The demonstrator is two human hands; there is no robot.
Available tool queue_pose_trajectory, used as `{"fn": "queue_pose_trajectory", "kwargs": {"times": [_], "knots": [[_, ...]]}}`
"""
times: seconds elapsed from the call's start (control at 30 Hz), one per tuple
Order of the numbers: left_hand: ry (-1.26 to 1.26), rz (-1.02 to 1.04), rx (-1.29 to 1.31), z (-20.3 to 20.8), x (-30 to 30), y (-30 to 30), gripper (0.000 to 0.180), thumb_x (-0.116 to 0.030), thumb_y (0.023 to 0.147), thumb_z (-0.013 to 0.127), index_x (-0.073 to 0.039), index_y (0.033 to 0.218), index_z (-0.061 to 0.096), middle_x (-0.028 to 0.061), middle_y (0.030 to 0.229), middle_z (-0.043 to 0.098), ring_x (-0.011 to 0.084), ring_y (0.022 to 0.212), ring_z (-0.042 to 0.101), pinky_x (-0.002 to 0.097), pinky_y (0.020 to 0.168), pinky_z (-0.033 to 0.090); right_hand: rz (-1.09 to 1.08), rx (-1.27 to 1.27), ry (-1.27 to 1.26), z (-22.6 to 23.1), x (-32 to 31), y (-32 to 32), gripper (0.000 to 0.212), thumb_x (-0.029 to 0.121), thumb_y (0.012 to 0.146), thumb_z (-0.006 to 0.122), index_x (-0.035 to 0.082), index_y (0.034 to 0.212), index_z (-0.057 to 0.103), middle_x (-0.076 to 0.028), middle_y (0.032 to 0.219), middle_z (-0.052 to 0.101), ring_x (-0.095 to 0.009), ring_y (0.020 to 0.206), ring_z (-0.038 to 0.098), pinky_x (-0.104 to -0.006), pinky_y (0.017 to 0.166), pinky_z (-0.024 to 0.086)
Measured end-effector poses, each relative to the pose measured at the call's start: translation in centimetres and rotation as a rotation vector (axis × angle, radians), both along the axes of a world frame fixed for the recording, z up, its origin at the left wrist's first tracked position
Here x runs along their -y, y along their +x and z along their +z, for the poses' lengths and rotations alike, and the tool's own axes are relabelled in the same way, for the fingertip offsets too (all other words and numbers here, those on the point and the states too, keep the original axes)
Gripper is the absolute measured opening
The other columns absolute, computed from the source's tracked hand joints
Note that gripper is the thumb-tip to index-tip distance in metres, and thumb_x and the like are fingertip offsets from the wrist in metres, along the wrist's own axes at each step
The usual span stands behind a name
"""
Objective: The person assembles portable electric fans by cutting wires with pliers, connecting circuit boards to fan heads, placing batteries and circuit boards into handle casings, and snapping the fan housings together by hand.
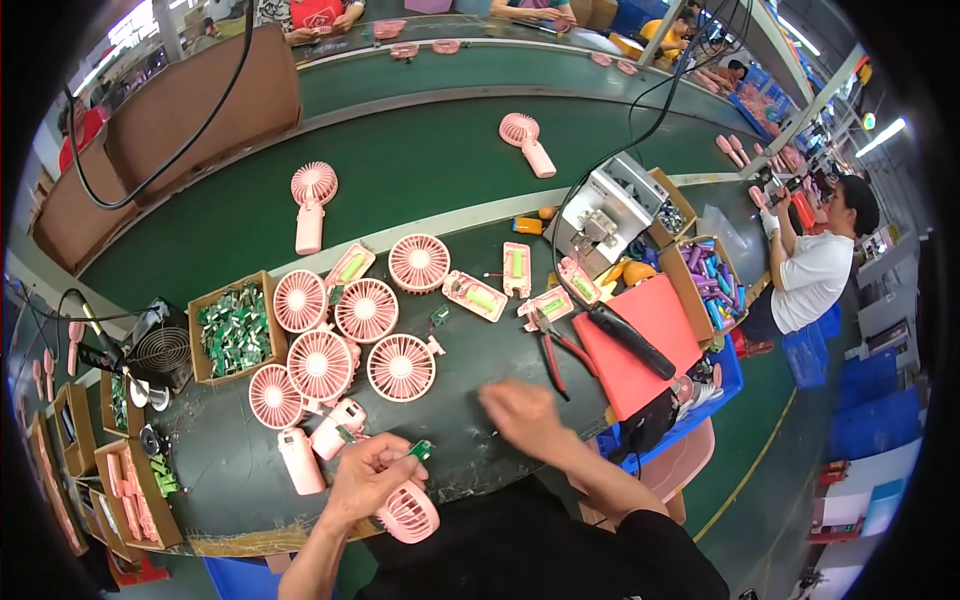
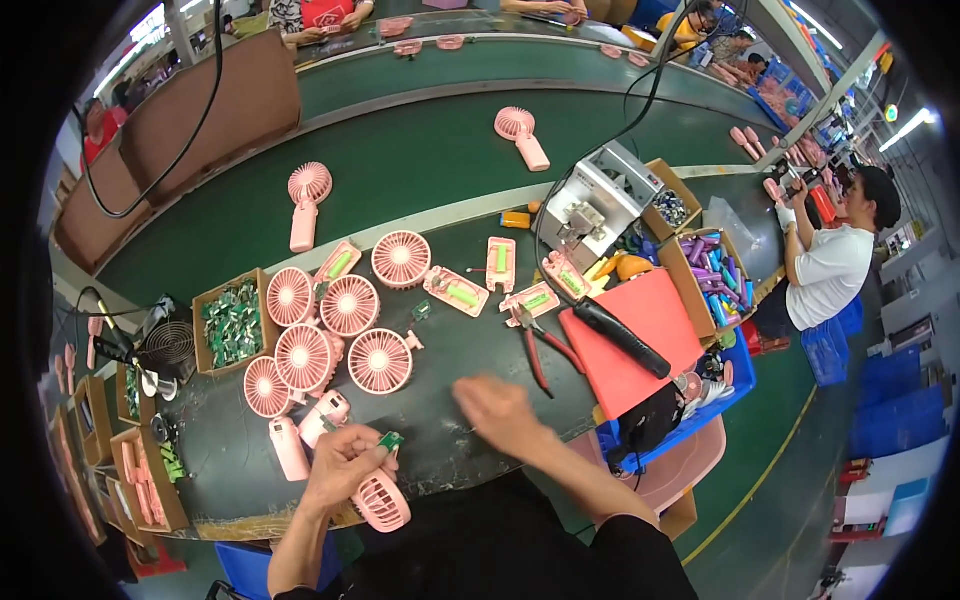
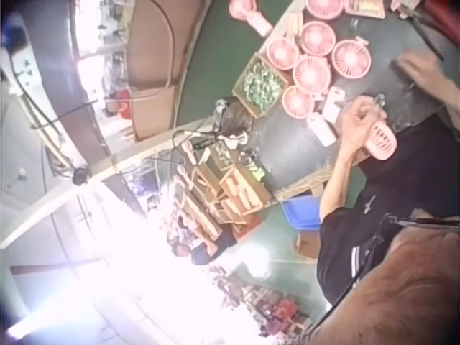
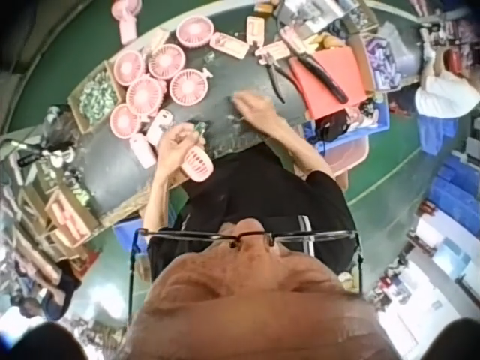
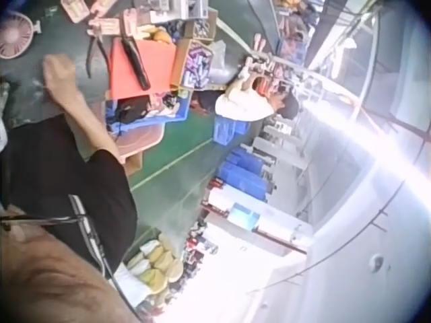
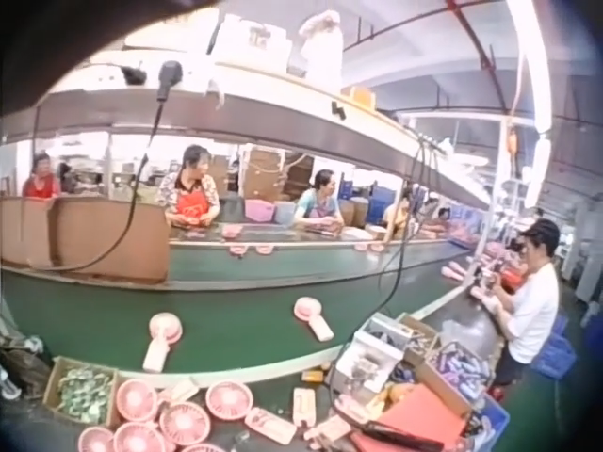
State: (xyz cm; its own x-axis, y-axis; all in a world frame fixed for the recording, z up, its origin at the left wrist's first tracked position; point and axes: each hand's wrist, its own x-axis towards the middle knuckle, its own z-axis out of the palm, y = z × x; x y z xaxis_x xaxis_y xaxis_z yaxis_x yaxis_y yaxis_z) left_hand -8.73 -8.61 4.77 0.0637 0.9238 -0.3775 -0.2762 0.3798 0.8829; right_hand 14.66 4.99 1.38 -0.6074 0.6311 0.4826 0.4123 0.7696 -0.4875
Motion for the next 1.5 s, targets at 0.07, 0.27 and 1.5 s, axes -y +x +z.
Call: {"fn": "queue_pose_trajectory", "kwargs": {"times": [0.07,0.27,1.5], "knots": [[0.023,-0.022,0.057,0.3,-1.9,1.4,0.009,0.0,0.092,0.058,0.003,0.101,0.056,0.0105,0.081,0.069,0.0134,0.067,0.067,0.0255,0.06,0.054,-0.222,-0.059,-0.025,1.0,-3.2,2.7,0.017,0.004,0.08,0.069,0.001,0.095,0.063,-0.013,0.085,0.062,-0.03,0.073,0.063,-0.039,0.065,0.053],[0.096,-0.033,0.14,-1.6,-5.2,5.0,0.018,0.004,0.09,0.057,0.004,0.108,0.055,0.0163,0.081,0.069,0.0193,0.064,0.068,0.0292,0.057,0.056,-0.218,0.154,0.11,0.6,-11.5,3.0,0.019,0.012,0.078,0.069,0.006,0.095,0.064,-0.011,0.084,0.058,-0.03,0.076,0.064,-0.041,0.062,0.053],[0.124,-0.035,0.183,-3.3,-6.2,5.3,0.023,-0.006,0.093,0.057,0.0,0.116,0.059,0.011,0.08,0.067,0.0138,0.07,0.065,0.026,0.062,0.051,0.162,-0.135,-0.668,2.9,-2.2,2.8,0.01,0.006,0.082,0.068,-0.001,0.089,0.069,-0.013,0.078,0.069,-0.023,0.067,0.068,-0.0308,0.06,0.051]]}}
